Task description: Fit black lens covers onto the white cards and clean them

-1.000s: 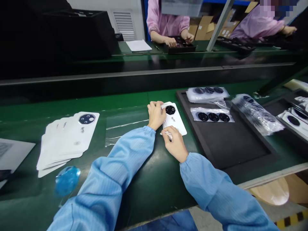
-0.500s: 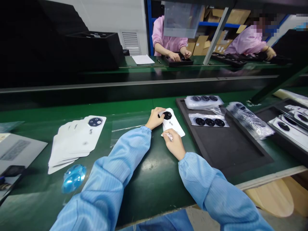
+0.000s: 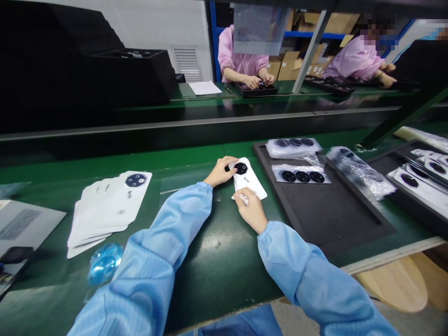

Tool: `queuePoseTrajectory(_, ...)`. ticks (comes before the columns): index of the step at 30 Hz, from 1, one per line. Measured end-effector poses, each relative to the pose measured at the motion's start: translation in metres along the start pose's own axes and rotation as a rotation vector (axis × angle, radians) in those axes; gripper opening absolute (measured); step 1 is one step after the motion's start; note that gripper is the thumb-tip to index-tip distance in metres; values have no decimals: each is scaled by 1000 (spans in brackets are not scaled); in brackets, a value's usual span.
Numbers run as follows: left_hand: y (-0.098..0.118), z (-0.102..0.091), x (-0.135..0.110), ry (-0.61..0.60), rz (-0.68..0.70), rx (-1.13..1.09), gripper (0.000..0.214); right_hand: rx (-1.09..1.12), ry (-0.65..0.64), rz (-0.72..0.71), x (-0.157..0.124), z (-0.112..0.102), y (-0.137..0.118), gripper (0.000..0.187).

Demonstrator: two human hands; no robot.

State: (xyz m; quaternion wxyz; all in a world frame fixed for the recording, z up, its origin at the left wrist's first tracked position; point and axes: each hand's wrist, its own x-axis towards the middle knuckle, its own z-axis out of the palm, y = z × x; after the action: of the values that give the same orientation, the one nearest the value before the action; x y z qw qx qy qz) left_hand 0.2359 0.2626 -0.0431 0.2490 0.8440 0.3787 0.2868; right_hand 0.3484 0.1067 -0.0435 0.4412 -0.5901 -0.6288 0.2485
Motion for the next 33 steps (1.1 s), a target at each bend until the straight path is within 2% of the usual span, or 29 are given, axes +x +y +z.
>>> queuePoseTrajectory(4, 8, 4, -1, 37, -20, 27, 30, 0, -6, -1, 0, 1, 0, 20)
queuePoseTrajectory(7, 16, -2, -6, 92, -77, 69, 33, -4, -5, 1, 0, 1, -1, 21)
queuePoseTrajectory(9, 17, -16, -15, 112, -132, 105, 34, -7, 3, 5, -1, 1, -2, 21)
queuePoseTrajectory(12, 11, -47, -41, 68, -248, 178, 38, -6, 30, 8, -3, 0, -5, 21)
queuePoseTrajectory(14, 5, -66, -64, 24, -378, 244, 54, 0, 55, 9, -4, -1, -9, 21)
queuePoseTrajectory(16, -1, -76, -87, 9, -526, 310, 80, 11, 82, 5, -5, -3, -12, 21)
queuePoseTrajectory(18, -2, -76, -107, 12, -612, 348, 99, 22, 106, -3, -5, -5, -15, 21)
queuePoseTrajectory(19, -1, -74, -114, 16, -624, 351, 100, 27, 117, -6, -5, -5, -16, 21)
queuePoseTrajectory(21, 3, -67, -123, 27, -587, 321, 89, 37, 134, -12, -6, -6, -16, 22)
queuePoseTrajectory(25, 17, -58, -128, 96, -431, 128, 51, 81, 130, -27, -5, -7, -14, 23)
queuePoseTrajectory(27, 30, -58, -131, 184, -394, -1, 43, 137, 81, -56, -7, -10, -20, 22)
queuePoseTrajectory(29, 49, -60, -139, 305, -392, -129, 37, 219, -56, -118, -12, -15, -34, 22)
queuePoseTrajectory(33, 99, -63, -170, 514, -438, -402, 30, 383, -549, -278, -34, -27, -77, 21)
